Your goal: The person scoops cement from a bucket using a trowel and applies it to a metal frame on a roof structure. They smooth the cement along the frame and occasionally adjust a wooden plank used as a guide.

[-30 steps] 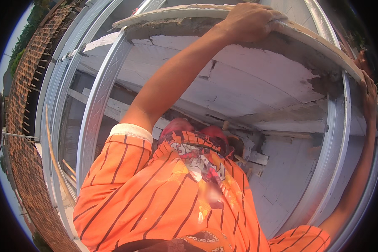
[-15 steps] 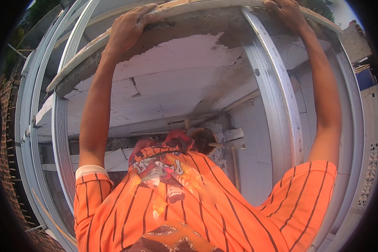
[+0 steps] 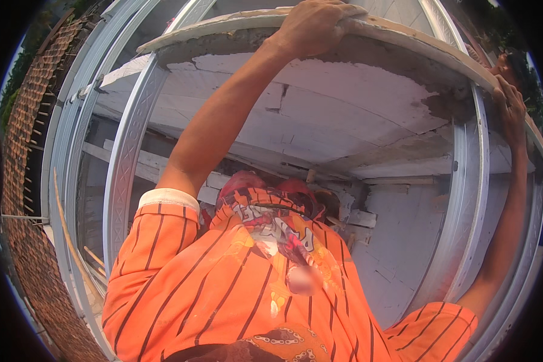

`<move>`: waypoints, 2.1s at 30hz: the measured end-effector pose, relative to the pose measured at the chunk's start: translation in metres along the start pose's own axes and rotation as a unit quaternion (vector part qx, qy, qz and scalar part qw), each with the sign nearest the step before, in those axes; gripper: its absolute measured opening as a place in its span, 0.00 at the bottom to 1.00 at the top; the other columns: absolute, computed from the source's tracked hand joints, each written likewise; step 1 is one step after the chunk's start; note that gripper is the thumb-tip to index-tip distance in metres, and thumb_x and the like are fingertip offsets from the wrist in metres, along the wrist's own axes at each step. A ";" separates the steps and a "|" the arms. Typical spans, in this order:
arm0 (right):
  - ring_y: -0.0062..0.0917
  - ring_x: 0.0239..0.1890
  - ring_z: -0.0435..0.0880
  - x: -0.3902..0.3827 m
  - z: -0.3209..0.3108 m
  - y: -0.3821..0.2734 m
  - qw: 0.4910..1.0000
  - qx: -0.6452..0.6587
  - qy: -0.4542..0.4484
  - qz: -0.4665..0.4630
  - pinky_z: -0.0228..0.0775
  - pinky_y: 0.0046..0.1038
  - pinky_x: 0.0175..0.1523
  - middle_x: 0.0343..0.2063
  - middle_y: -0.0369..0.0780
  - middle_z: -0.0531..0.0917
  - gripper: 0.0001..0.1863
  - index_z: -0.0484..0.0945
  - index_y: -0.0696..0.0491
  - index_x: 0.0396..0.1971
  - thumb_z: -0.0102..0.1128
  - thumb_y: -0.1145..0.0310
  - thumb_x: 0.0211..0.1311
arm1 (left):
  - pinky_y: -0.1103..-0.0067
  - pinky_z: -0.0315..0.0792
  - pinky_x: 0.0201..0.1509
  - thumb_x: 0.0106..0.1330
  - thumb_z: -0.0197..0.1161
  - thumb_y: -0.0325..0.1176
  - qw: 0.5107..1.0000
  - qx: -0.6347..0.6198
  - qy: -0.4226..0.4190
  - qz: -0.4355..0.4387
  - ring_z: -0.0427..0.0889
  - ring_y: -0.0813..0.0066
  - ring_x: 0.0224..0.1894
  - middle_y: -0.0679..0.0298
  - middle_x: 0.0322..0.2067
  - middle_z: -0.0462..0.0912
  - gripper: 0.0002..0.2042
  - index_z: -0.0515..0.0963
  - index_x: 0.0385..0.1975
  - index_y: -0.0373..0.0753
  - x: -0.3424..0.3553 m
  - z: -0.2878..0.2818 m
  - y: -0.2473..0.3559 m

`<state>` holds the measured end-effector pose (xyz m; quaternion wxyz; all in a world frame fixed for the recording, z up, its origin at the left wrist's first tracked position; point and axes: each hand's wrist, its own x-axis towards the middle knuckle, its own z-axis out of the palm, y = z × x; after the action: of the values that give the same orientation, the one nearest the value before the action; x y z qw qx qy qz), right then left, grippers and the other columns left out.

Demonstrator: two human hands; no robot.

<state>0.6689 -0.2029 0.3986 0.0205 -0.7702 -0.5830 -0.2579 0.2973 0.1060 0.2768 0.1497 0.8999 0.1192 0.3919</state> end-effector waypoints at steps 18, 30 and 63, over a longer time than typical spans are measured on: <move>0.36 0.39 0.83 0.025 -0.039 -0.081 0.976 0.136 0.133 -0.108 0.74 0.34 0.44 0.44 0.45 0.83 0.18 0.80 0.57 0.29 0.53 0.56 0.61 | 0.68 0.67 0.58 0.67 0.56 0.38 0.998 -0.026 -0.032 -0.048 0.79 0.57 0.51 0.54 0.48 0.81 0.17 0.77 0.53 0.41 0.009 -0.022 0.011; 0.37 0.42 0.82 0.013 -0.035 -0.056 0.989 0.062 0.100 -0.092 0.71 0.38 0.49 0.44 0.43 0.83 0.14 0.81 0.57 0.35 0.55 0.61 0.61 | 0.67 0.67 0.58 0.69 0.54 0.38 0.998 -0.031 -0.039 -0.029 0.79 0.55 0.50 0.53 0.47 0.81 0.17 0.77 0.54 0.41 0.017 -0.007 0.025; 0.40 0.45 0.81 -0.003 -0.019 -0.021 0.994 0.046 0.101 -0.017 0.69 0.39 0.53 0.39 0.48 0.84 0.18 0.83 0.54 0.40 0.55 0.57 0.61 | 0.68 0.68 0.58 0.67 0.55 0.39 0.997 -0.037 -0.070 -0.013 0.79 0.54 0.51 0.51 0.49 0.80 0.19 0.75 0.55 0.38 0.025 -0.013 0.048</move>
<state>0.6425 -0.2053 0.4084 0.1102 -0.7288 -0.6019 -0.3074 0.3088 0.0718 0.3189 0.1957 0.9174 0.1058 0.3301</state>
